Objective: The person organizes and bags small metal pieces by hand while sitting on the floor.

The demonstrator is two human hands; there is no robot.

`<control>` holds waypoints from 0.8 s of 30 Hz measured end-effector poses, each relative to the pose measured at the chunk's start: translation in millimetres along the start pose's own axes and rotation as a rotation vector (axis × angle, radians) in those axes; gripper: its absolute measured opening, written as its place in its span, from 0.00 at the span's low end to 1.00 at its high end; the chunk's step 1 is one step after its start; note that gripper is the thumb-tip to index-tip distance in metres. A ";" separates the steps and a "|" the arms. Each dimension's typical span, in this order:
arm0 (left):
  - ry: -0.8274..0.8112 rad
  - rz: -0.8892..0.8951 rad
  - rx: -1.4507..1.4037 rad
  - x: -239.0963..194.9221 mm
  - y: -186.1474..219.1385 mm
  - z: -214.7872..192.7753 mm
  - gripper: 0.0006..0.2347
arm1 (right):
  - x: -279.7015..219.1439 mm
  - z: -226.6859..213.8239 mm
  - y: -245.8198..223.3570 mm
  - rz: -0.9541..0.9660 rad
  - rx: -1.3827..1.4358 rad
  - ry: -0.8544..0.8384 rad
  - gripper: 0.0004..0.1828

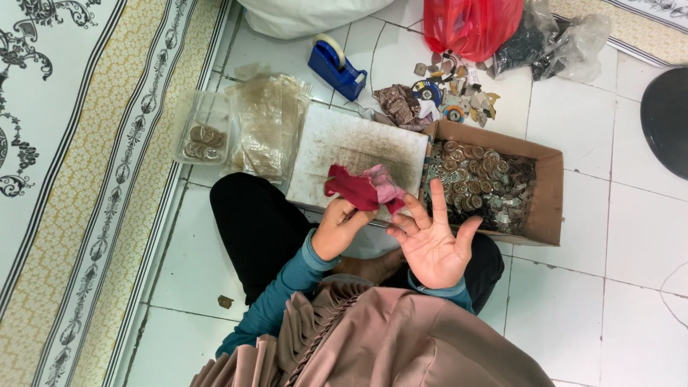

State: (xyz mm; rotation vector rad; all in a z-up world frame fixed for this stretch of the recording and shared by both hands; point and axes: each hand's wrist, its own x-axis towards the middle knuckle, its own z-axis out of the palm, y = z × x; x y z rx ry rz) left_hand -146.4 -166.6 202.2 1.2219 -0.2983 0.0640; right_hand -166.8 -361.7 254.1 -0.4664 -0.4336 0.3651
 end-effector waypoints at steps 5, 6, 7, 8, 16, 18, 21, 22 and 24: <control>0.017 0.022 -0.053 7.0 65.5 20.0 0.03 | 0.3 9.9 -5.6 0.042 0.081 -0.077 0.47; 0.009 0.050 -0.062 8.7 74.1 23.3 0.03 | -0.3 11.5 -6.7 0.057 0.096 -0.101 0.47; 0.011 0.049 -0.063 9.0 76.0 26.0 0.03 | 0.0 12.9 -7.1 0.058 0.096 -0.100 0.47; 0.011 0.060 -0.084 9.3 77.9 28.8 0.03 | 0.3 14.4 -7.5 0.067 0.103 -0.118 0.47; 0.018 0.118 -0.083 5.7 70.6 36.7 0.02 | 0.4 23.7 -4.4 0.100 0.108 -0.153 0.46; 0.111 0.164 -0.014 -0.9 51.5 41.8 0.02 | 0.5 26.7 -2.1 0.115 0.100 -0.185 0.47; 0.162 0.190 0.112 12.8 88.7 48.1 0.03 | 0.4 30.3 5.6 0.115 0.036 -0.196 0.47; 0.163 0.189 0.112 14.2 94.8 50.3 0.03 | 0.6 30.6 5.2 0.116 0.036 -0.196 0.47; 0.223 0.232 0.218 16.8 107.0 55.0 0.05 | 0.9 31.2 4.1 0.113 0.005 -0.198 0.48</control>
